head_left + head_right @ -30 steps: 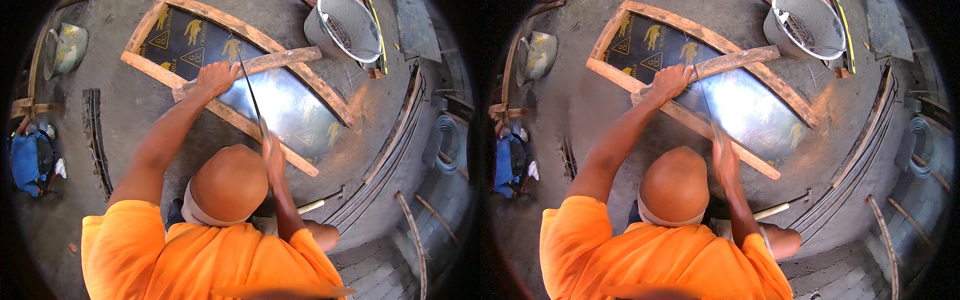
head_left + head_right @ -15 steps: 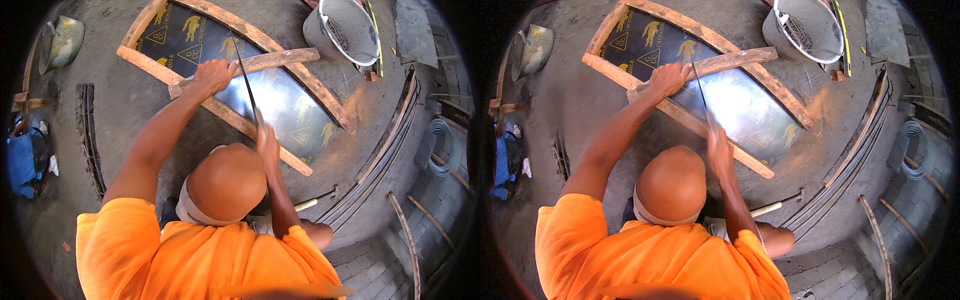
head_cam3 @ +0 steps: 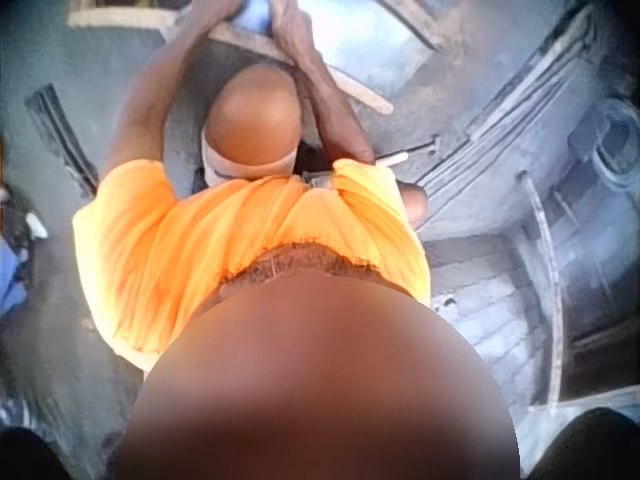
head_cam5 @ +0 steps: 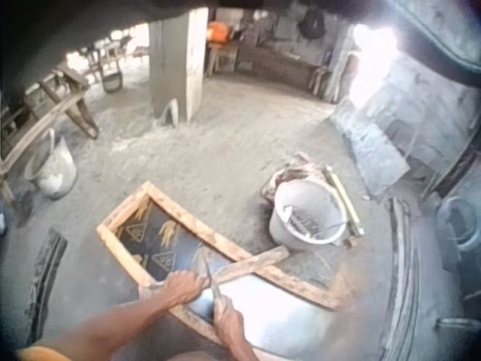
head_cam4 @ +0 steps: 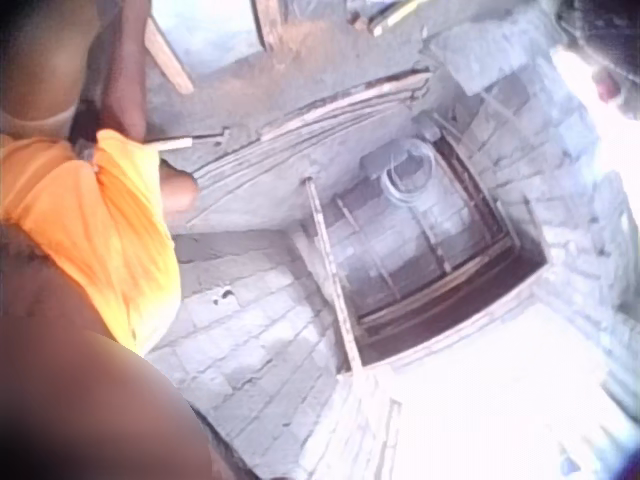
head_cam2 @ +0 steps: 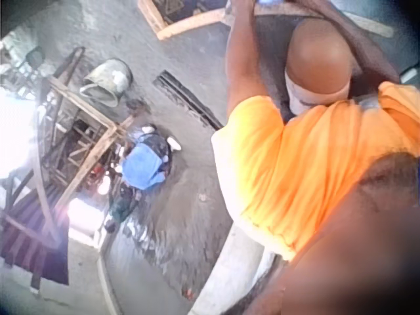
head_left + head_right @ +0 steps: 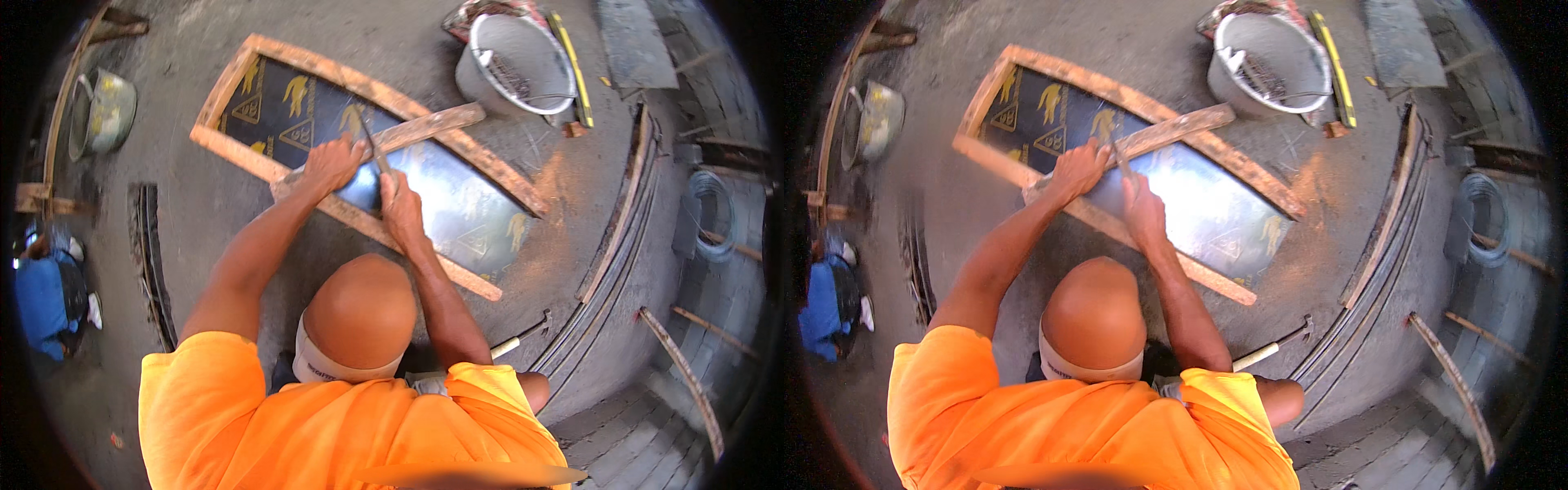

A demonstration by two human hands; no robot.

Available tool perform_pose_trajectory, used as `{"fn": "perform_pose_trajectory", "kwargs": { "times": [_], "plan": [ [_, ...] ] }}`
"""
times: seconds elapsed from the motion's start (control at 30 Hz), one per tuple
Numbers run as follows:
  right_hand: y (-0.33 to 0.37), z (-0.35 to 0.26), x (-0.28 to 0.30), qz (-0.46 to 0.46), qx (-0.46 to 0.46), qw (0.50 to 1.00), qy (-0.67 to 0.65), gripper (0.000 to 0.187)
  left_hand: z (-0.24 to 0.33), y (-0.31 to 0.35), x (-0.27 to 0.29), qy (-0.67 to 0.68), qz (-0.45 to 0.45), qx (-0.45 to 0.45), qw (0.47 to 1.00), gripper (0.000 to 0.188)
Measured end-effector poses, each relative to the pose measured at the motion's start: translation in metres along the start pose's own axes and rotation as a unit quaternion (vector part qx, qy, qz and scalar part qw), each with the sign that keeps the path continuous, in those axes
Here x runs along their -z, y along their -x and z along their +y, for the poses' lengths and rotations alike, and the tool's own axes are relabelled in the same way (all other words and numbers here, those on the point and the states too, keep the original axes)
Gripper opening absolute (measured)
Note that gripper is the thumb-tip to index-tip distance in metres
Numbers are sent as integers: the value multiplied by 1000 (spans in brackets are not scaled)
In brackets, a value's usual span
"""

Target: The person hammers nails into wooden pieces to form a rectangular frame around a black sheet. They then use a hand saw to cut a metal rod and place it across the frame, securing it with additional nails.

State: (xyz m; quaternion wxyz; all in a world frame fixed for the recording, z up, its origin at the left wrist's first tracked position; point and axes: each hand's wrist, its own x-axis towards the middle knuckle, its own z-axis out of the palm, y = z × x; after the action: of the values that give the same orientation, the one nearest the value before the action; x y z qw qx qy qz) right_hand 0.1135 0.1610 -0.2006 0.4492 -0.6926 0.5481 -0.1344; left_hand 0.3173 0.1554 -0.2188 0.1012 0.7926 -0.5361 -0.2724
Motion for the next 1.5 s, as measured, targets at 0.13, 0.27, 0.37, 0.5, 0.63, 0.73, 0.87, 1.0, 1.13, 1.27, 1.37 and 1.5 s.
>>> {"fn": "perform_pose_trajectory", "kwargs": {
  "times": [0.13, 0.27, 0.37, 0.5, 0.63, 0.73, 0.87, 1.0, 1.13, 1.27, 1.37, 1.5],
  "plan": [
    [8, -6, 9, 71, 137, 988, -7, 46, -9, 0, 6, -120, 95, -200, 968, 67],
    [-5, 7, -8, 28, 117, 985, 120, 62, 4, -4, -5, -75, 33, -102, 991, 70],
    [8, 19, -14, 75, 152, 981, 90, 58, 12, -6, -5, -86, -17, -36, 996, 63],
    [97, 22, 20, 78, 131, 986, 74, 60, 14, -3, 2, -83, -5, -41, 996, 58],
    [177, 26, 59, 45, 55, 991, 109, 56, 7, -6, -4, -64, -6, -53, 997, 55],
    [123, 23, 43, 33, 64, 995, 69, 55, 0, -7, -15, -64, 17, -84, 994, 48],
    [-10, 6, -17, 96, 170, 980, 36, 52, -6, -5, -19, -58, 55, -109, 991, 49],
    [55, 14, 8, 83, 142, 983, 78, 55, 2, -7, -12, -67, 16, -61, 996, 53],
    [183, 36, 64, -48, -40, 985, 160, 58, 5, -7, -9, -40, -3, -55, 998, 54],
    [107, 23, 37, 30, 95, 989, 109, 55, 4, -7, -13, -40, 20, -62, 997, 50],
    [-1, 2, -10, 81, 165, 981, 67, 56, 4, -6, -14, -52, 37, -63, 996, 51],
    [41, 17, 2, 27, 96, 992, 76, 57, 4, -6, -12, -52, 30, -64, 996, 53]
  ]
}}
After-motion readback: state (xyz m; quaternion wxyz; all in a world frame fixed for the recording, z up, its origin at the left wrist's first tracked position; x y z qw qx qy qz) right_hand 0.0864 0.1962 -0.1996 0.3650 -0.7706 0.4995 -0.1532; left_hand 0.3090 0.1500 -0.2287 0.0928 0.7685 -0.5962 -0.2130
